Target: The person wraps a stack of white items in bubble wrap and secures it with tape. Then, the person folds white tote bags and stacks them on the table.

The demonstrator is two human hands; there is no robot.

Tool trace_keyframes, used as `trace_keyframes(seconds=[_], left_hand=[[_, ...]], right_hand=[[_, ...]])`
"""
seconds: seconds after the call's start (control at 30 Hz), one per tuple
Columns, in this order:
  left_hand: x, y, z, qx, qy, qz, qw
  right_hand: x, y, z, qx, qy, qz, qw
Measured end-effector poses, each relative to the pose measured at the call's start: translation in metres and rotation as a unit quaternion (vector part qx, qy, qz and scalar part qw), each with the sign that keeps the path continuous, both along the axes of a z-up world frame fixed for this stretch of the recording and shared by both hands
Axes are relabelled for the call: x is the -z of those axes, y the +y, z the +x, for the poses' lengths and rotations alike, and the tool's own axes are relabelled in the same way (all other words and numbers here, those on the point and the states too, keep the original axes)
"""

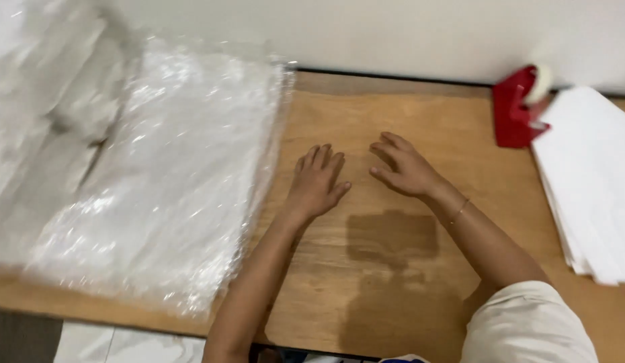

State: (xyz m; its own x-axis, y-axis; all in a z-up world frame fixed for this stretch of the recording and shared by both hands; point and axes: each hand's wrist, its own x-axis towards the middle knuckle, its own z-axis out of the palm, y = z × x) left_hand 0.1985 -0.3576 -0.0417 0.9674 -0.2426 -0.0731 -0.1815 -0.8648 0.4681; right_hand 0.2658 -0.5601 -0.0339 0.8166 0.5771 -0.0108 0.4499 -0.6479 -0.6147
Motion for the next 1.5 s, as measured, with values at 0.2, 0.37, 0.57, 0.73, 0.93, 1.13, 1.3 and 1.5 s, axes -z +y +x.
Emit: trace_keyframes(seconds=[0.2,0.37,0.57,0.73,0.93,1.13,1.3,1.5], left_hand=[[0.015,-0.052,0.025,0.079,-0.021,0.056,0.995],[0.006,-0.057,0.026,0.078,0.011,0.047,0.996],[0.012,-0.059,0.026,0.060,-0.002,0.051,0.997],[0.016,-0.057,0.024,0.052,-0.017,0.042,0.998],[0.033,-0.057,0.026,0.038,-0.053,0.044,0.997],[0.044,-0.059,0.023,0.070,-0.168,0.052,0.982],[0.047,-0.084,0.015,0.093,-0.195,-0.017,0.976],[0.015,-0.165,0.003,0.194,-0.129,-0.143,0.962]], right_hand=[[0.033,-0.073,-0.028,0.075,-0.055,-0.102,0.990],[0.040,-0.103,-0.065,0.121,-0.114,-0.128,0.978],[0.059,-0.106,-0.069,0.132,-0.200,-0.123,0.963],[0.068,-0.111,-0.066,0.128,-0.281,-0.143,0.940],[0.066,-0.115,-0.068,0.107,-0.262,-0.059,0.957],[0.058,-0.119,-0.070,0.099,-0.274,-0.053,0.955],[0.061,-0.131,-0.069,0.071,-0.151,-0.062,0.984],[0.051,-0.192,-0.080,0.163,-0.311,-0.037,0.936]])
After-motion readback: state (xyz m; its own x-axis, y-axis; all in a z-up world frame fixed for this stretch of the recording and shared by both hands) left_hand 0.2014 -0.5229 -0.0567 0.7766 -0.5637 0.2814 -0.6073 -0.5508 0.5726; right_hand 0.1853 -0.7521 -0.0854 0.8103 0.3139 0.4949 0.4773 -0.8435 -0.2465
